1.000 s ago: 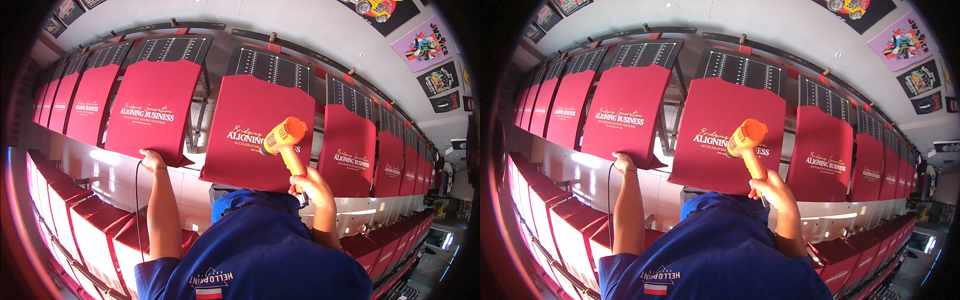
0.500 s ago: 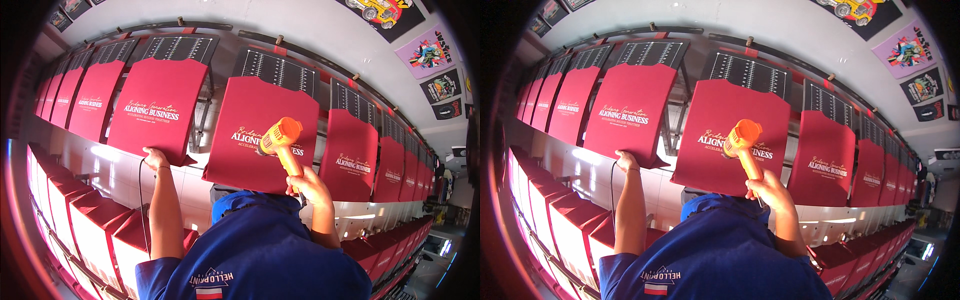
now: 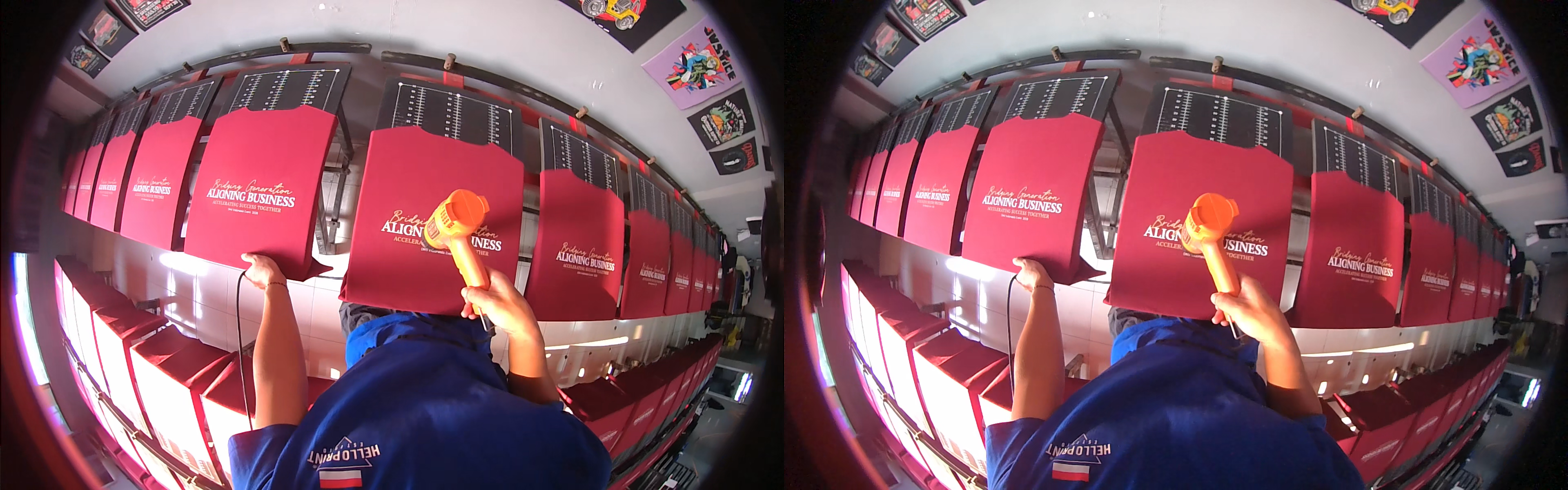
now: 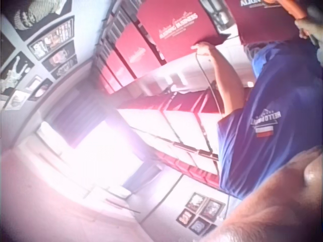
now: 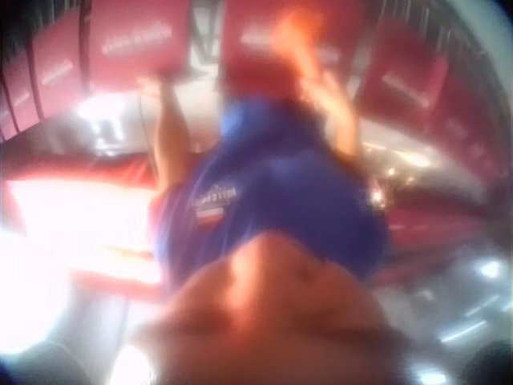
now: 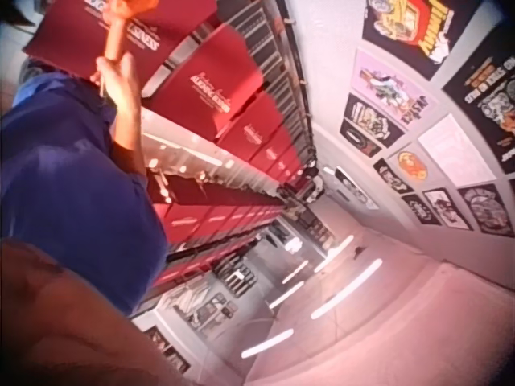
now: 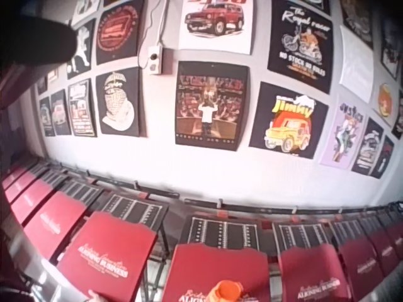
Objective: The person uses a heat gun to dry the ink on a series of printed shirts mounted on a screen-printing rack.
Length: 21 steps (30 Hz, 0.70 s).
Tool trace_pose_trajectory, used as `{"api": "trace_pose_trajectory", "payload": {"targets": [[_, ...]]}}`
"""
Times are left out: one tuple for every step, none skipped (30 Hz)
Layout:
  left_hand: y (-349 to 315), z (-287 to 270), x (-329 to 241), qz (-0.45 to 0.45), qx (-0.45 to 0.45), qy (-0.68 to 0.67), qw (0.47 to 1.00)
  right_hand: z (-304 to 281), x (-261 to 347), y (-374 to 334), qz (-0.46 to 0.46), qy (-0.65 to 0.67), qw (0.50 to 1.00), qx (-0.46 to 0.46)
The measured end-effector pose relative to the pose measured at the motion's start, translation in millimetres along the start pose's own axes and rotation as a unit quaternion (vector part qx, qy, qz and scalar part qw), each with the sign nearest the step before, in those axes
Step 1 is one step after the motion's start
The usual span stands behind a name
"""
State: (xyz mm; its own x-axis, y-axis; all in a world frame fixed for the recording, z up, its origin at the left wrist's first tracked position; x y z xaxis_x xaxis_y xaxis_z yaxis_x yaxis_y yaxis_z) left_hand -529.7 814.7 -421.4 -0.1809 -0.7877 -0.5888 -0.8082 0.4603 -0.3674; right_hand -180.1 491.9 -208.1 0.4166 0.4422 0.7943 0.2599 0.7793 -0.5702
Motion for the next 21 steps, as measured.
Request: {"api": "trace_pose_trajectory", "payload": {"targets": [[-1,0,0,-0.003,0.002,-0.001,1.000,0,-1,0,0.007,-0.001,1.000,0.006],[-2,0,0,-0.002,0.010,-0.003,1.000,0,-1,1,0.014,-0.002,1.000,0.012],[-2,0,0,-0.001,0.018,-0.007,1.000,0,0,2,0.019,-0.005,1.000,0.019],[-1,0,0,-0.001,0.025,-0.012,1.000,-2,-2,3,0.022,0.032,0.999,0.034],[0,-1,0,0.000,0.033,-0.016,0.999,-1,-3,3,0.016,0.024,0.999,0.020],[-22,-2,-7,0.037,0.037,-0.027,0.998,3,-4,2,0.009,0.019,1.000,-0.003],[-21,-5,-7,0.032,0.036,-0.036,0.998,11,-3,3,0.002,0.011,1.000,-0.014],[-19,-8,-7,0.027,0.036,-0.044,0.998,17,-2,4,-0.004,0.014,1.000,-0.018],[-19,-10,-7,0.023,0.039,-0.050,0.998,18,0,5,0.005,0.018,1.000,-0.012],[-19,-13,-5,0.038,0.035,-0.044,0.998,18,2,6,0.014,0.022,1.000,-0.006],[-15,-12,-4,0.055,0.024,-0.028,0.998,20,3,7,0.023,0.026,0.999,0.001],[-11,-13,1,0.069,0.057,-0.024,0.996,23,5,8,0.020,0.024,0.999,-0.007],[-8,-13,5,0.083,0.089,-0.020,0.992,30,5,7,0.009,0.014,0.999,-0.028],[-2,-10,6,0.101,0.096,-0.012,0.990,40,5,6,-0.001,0.003,0.999,-0.048],[11,-4,14,0.116,0.099,-0.006,0.988,49,6,6,-0.010,-0.010,0.998,-0.063],[17,-1,15,0.134,0.106,0.002,0.985,53,5,6,0.004,0.010,0.998,-0.069],[21,-1,20,0.147,0.096,-0.010,0.984,54,5,7,0.014,0.020,0.997,-0.067],[19,2,21,0.162,0.090,-0.024,0.983,52,5,7,0.021,0.031,0.997,-0.068],[17,3,22,0.176,0.083,-0.037,0.980,52,5,8,0.027,0.042,0.996,-0.069],[18,2,22,0.181,0.081,-0.012,0.980,58,2,8,0.014,0.006,0.996,-0.083],[15,2,21,0.191,0.084,-0.023,0.978,67,3,7,0.004,0.006,0.995,-0.104]]}}
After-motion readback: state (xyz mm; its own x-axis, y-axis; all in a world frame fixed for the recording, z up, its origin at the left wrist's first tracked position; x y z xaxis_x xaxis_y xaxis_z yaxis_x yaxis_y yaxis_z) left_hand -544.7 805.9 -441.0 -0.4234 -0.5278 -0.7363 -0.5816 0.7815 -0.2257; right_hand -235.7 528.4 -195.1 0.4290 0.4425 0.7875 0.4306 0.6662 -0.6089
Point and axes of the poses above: each hand's wrist, its own y-axis towards the middle knuckle, its own z-axis out of the palm, x = y × z, the point moved 2 cm from there along y, towards the middle knuckle, and after that the axes turned 7 degrees about y, right-handed, at the moved point
